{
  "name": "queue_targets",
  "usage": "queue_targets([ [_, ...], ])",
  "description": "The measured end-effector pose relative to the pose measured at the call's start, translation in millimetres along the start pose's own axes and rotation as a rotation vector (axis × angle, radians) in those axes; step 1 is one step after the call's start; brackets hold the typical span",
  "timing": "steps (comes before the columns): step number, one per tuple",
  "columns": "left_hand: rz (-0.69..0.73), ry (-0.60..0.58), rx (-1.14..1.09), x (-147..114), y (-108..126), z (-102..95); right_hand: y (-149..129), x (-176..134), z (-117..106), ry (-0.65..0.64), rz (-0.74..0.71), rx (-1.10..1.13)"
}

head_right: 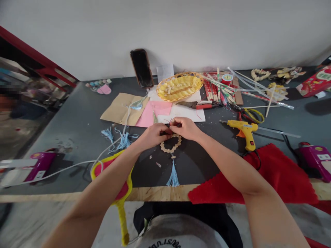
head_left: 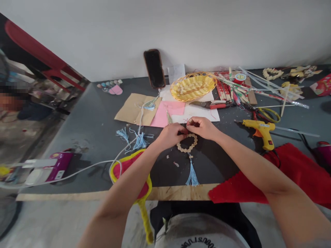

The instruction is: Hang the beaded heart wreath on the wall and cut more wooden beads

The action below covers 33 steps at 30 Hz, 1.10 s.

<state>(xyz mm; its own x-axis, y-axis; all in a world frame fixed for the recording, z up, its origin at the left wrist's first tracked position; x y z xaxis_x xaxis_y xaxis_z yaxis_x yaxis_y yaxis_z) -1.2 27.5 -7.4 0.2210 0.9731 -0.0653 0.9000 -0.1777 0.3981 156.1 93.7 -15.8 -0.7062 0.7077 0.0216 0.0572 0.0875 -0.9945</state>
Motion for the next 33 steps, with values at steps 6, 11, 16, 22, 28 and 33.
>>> queue_targets([
  [6,-0.012,0.008,-0.019,-1,1,1.3,-2,-1,1,0.069,0.002,0.102],
  [11,-0.025,0.007,-0.008,-1,1,1.3,1,-2,6,0.042,0.073,0.271],
  [16,-0.023,0.005,-0.021,-1,0,2.2,3,0,6,0.086,0.078,0.432],
  [22,-0.029,0.008,-0.012,-1,2,2.6,0,-2,4,0.081,0.097,0.514],
  [28,-0.046,0.063,-0.178,-3,0,-4.1,2,-1,5,0.078,0.088,0.458],
  [33,-0.106,0.236,-0.453,1,-1,-16.0,2,-1,6,0.062,0.102,0.401],
])
Point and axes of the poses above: each hand's wrist, its own x-axis towards the middle knuckle, its own z-axis out of the palm, y = z × x, the point moved 2 cm from there along x, towards the middle knuckle, and after that the axes turned 12 degrees about x, right-handed, at the moved point
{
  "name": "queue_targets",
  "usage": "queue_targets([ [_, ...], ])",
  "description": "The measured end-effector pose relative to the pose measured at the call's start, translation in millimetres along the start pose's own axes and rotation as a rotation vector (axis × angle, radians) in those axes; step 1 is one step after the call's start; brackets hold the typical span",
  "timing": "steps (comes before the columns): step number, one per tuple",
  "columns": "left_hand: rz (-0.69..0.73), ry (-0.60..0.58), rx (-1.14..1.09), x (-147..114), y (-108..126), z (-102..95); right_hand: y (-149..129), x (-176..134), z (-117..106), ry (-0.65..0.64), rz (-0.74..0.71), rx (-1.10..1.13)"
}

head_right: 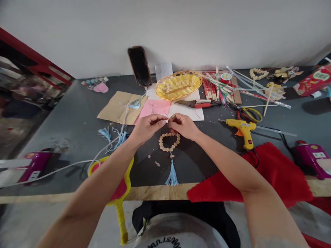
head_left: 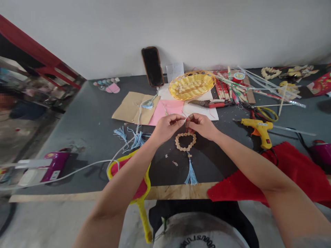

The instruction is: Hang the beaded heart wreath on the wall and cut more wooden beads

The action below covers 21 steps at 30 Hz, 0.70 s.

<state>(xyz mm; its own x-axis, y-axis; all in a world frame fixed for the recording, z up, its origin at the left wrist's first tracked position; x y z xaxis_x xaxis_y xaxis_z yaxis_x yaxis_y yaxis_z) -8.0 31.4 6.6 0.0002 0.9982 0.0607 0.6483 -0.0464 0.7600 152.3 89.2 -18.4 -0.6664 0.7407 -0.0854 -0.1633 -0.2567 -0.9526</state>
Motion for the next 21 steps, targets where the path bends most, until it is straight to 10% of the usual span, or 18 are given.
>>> queue_targets([
  [13,-0.026,0.052,-0.069,7,3,2.3,-1,0,-1,-0.015,-0.008,-0.044],
  [21,0.073,-0.144,0.37,-6,2,4.9,-3,-1,-1,-0.004,-0.01,-0.047],
])
Point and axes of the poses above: each hand's wrist, its own x-axis towards the middle knuckle, its own z-axis out of the palm, y = z × x, the point moved 2 cm from there along x, towards the middle knuckle, and after that the axes turned 12 degrees about x, right-handed, at the moved point
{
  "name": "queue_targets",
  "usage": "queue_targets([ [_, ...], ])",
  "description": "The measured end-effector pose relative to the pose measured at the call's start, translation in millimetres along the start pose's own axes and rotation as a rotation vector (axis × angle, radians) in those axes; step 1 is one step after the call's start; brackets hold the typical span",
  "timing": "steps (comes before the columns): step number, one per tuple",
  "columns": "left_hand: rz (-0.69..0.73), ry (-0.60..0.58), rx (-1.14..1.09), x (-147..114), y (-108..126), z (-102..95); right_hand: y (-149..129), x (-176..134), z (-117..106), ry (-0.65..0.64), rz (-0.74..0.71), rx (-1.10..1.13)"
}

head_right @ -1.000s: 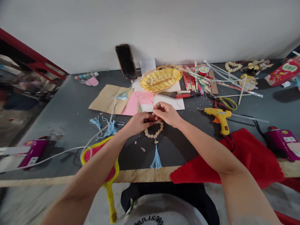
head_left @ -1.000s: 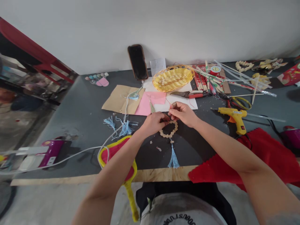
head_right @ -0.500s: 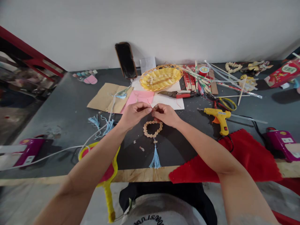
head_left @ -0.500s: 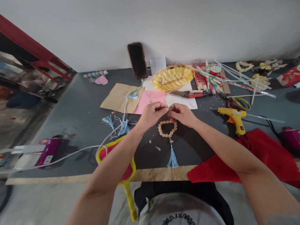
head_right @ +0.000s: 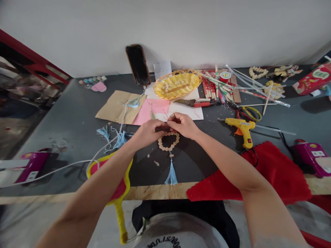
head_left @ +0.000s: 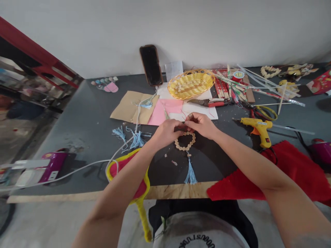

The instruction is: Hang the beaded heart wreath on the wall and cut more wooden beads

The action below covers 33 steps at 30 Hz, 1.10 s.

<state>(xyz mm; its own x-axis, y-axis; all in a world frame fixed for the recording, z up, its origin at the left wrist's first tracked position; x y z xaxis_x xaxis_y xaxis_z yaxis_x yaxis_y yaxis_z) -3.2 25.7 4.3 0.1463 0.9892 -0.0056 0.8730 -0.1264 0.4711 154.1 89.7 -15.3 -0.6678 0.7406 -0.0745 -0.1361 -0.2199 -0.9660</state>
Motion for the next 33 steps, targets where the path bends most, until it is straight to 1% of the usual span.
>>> queue_targets([
  [2,0.046,-0.027,0.044,-2,2,3.3,1,0,0,-0.013,-0.008,0.008],
  [5,0.031,-0.035,0.057,-2,1,7.9,2,0,-1,-0.03,-0.023,0.02],
  [7,0.037,-0.037,0.036,-1,0,10.4,3,0,-2,-0.046,-0.031,0.029],
  [11,0.091,-0.05,-0.05,0,-4,14.4,3,-1,-1,-0.11,-0.018,0.066],
  [15,0.069,-0.059,-0.039,-1,-8,16.4,3,-1,1,-0.123,-0.008,0.066],
  [18,0.018,-0.072,-0.067,-1,-9,17.1,4,1,1,-0.097,0.001,0.074],
  [20,-0.004,-0.074,-0.085,0,-9,17.4,6,3,0,-0.055,0.0,0.082],
  [22,-0.019,-0.063,-0.085,-1,-8,17.3,6,5,-4,0.017,-0.028,0.092],
  [24,-0.039,-0.046,-0.076,-1,-7,16.5,6,8,-10,0.117,-0.079,0.078],
  [26,-0.052,-0.033,-0.069,-2,-6,15.5,2,9,-17,0.217,-0.113,0.012],
  [28,-0.052,-0.028,-0.064,-2,-5,14.6,-3,7,-23,0.258,-0.101,-0.127],
  [29,-0.047,-0.027,-0.063,-2,-5,14.4,-6,5,-25,0.243,-0.074,-0.221],
  [31,-0.035,-0.025,-0.062,-2,-5,14.4,-11,1,-25,0.162,0.015,-0.406],
  [33,-0.026,-0.019,-0.057,-2,-6,14.8,-14,-3,-23,0.099,0.067,-0.531],
])
Point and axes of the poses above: each hand's wrist, its own x-axis towards the middle knuckle, its own z-axis out of the palm, y = z × x, the point moved 2 cm from there along x, towards the middle knuckle, and after that the axes turned 12 degrees about x, right-handed, at the moved point
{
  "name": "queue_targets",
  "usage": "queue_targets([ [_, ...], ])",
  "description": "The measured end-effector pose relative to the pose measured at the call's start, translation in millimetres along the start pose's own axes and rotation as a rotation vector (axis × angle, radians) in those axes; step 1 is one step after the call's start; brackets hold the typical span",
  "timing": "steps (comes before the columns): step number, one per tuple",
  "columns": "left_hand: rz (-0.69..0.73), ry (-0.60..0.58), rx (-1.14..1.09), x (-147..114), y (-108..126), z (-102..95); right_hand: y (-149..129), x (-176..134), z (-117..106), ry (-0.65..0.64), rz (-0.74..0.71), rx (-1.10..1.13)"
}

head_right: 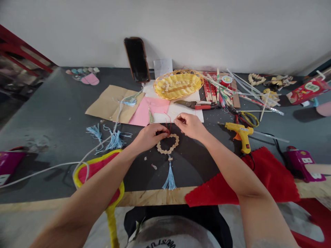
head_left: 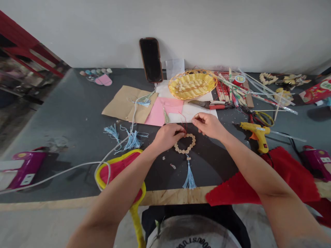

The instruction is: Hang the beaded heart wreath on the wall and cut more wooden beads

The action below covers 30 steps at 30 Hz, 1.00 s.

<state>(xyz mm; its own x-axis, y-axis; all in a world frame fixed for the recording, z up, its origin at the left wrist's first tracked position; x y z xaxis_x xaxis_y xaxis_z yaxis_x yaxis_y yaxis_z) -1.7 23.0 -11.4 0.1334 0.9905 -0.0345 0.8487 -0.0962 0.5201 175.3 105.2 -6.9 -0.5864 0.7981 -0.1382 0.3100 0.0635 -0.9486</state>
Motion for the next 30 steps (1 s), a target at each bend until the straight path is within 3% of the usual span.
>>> queue_targets([
  [5,0.034,0.017,0.025,-1,-1,1.5,-12,2,4,0.051,-0.145,-0.126],
  [12,0.056,0.019,0.114,-1,-3,4.0,-23,27,19,-0.139,-0.005,-0.41],
  [20,0.062,0.037,0.147,-1,-1,3.7,-16,38,29,-0.246,0.058,-0.168],
  [30,0.026,0.026,0.145,0,-2,5.0,-25,33,28,-0.178,-0.042,-0.08],
])
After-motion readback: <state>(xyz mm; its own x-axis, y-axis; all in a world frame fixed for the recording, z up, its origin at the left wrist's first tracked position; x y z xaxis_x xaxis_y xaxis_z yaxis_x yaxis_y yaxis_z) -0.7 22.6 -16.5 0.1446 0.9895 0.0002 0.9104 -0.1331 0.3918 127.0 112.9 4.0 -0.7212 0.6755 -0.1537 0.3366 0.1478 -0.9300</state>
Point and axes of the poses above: each hand's wrist, its own x-axis towards the middle knuckle, its own z-axis out of the palm, y = z × x, the point moved 2 cm from there along x, towards the middle knuckle, and after that the axes turned 12 degrees about x, right-handed, at the moved point
